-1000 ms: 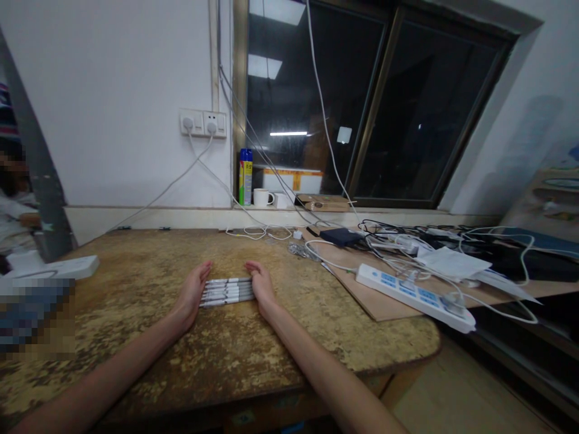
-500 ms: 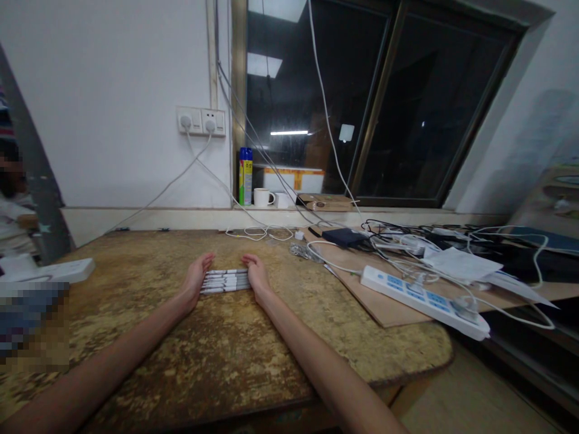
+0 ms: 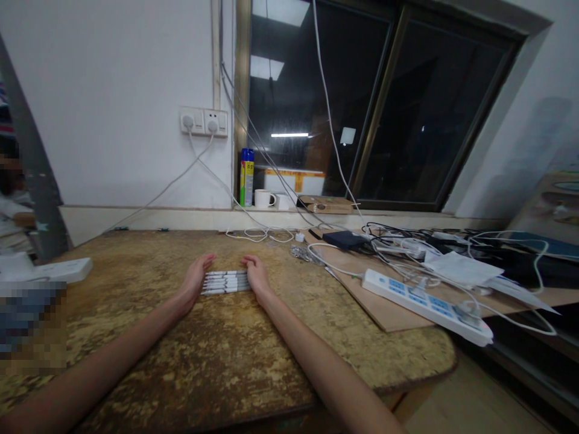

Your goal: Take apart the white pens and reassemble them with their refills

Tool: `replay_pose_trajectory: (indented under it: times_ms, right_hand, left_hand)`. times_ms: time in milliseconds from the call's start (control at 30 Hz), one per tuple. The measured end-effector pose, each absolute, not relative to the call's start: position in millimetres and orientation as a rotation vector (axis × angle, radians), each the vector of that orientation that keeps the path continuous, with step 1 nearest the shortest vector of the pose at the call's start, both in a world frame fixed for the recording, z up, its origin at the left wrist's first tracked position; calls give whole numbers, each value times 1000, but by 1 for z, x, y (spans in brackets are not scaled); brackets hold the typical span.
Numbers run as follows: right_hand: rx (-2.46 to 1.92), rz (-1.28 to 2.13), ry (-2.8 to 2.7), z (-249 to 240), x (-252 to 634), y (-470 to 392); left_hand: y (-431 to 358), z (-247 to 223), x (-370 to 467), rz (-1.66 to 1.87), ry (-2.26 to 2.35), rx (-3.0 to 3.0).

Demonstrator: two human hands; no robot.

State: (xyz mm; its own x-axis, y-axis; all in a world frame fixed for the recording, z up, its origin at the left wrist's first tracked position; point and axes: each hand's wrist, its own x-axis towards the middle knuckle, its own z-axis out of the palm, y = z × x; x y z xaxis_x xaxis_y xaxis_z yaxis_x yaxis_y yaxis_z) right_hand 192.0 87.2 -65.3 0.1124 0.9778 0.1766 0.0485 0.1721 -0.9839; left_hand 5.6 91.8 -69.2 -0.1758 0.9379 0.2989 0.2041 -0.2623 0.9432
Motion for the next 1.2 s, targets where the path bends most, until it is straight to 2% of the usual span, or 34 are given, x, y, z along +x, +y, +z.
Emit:
replay_pose_trajectory:
  times_ms: [400, 667, 1200]
  right_hand:
    - [-1119, 831, -1393, -69, 218, 85]
    - [-1174, 537, -1630, -76, 249, 84]
    - [-1152, 506, -1740, -71, 249, 81]
  left_hand:
    - [62, -36, -22, 1334, 1386, 1786]
    - [65, -40, -29, 1203, 1469, 1947]
    - [64, -48, -25, 1062, 1493, 2078]
